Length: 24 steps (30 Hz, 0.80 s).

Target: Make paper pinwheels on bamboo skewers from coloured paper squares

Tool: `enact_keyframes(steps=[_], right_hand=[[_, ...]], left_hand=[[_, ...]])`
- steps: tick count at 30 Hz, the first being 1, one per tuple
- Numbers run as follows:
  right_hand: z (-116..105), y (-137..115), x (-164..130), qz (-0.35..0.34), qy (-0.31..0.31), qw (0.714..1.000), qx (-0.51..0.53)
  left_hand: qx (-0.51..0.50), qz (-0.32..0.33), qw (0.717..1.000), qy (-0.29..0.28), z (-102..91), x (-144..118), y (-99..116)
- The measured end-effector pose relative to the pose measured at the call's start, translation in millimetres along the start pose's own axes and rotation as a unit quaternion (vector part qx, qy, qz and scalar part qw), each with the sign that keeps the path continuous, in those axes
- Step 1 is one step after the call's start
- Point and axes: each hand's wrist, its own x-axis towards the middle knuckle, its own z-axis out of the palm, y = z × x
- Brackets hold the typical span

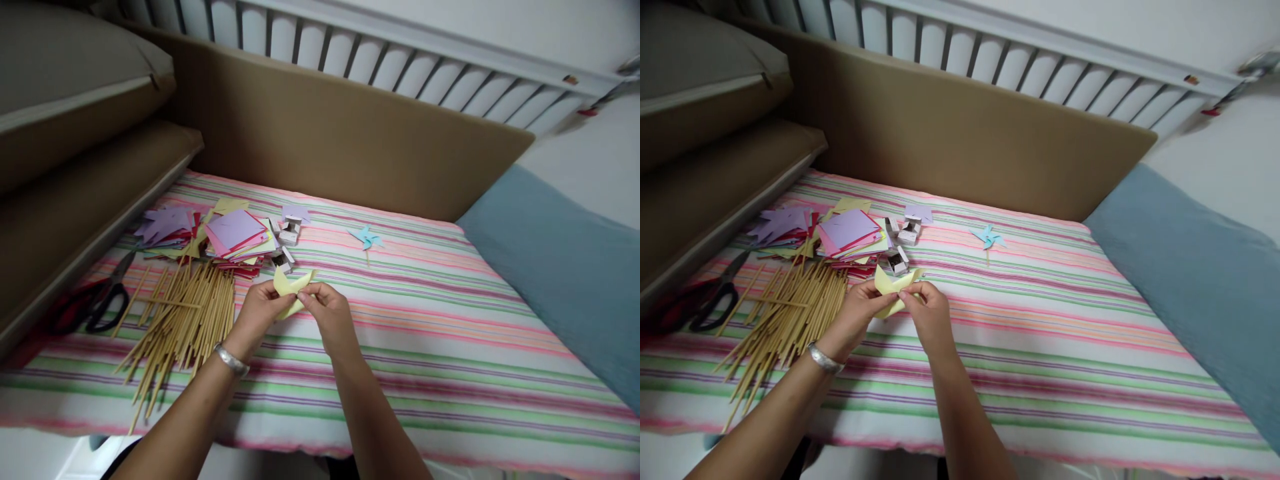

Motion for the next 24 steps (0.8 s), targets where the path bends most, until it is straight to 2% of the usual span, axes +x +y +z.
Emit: enact_keyframes(steps=[6,14,24], right_hand=[[2.4,0.7,-1.7,0.009,0.014,1.000,-0.008],[1.4,3.7,-0.7,0.030,0.020,0.999,0.034],[-1.1,4.7,0.2,0.032,0.021,0.998,0.047]], left_hand=[[-0.042,-0.017,0.999,0.006,-0.1,-4.0,1.4],[-0.089,-0.042,0.993,-0.064,-4.0,-5.6,2.1],[-0.088,-0.053,0.994,-0.048,-1.1,-3.4,-2.1]])
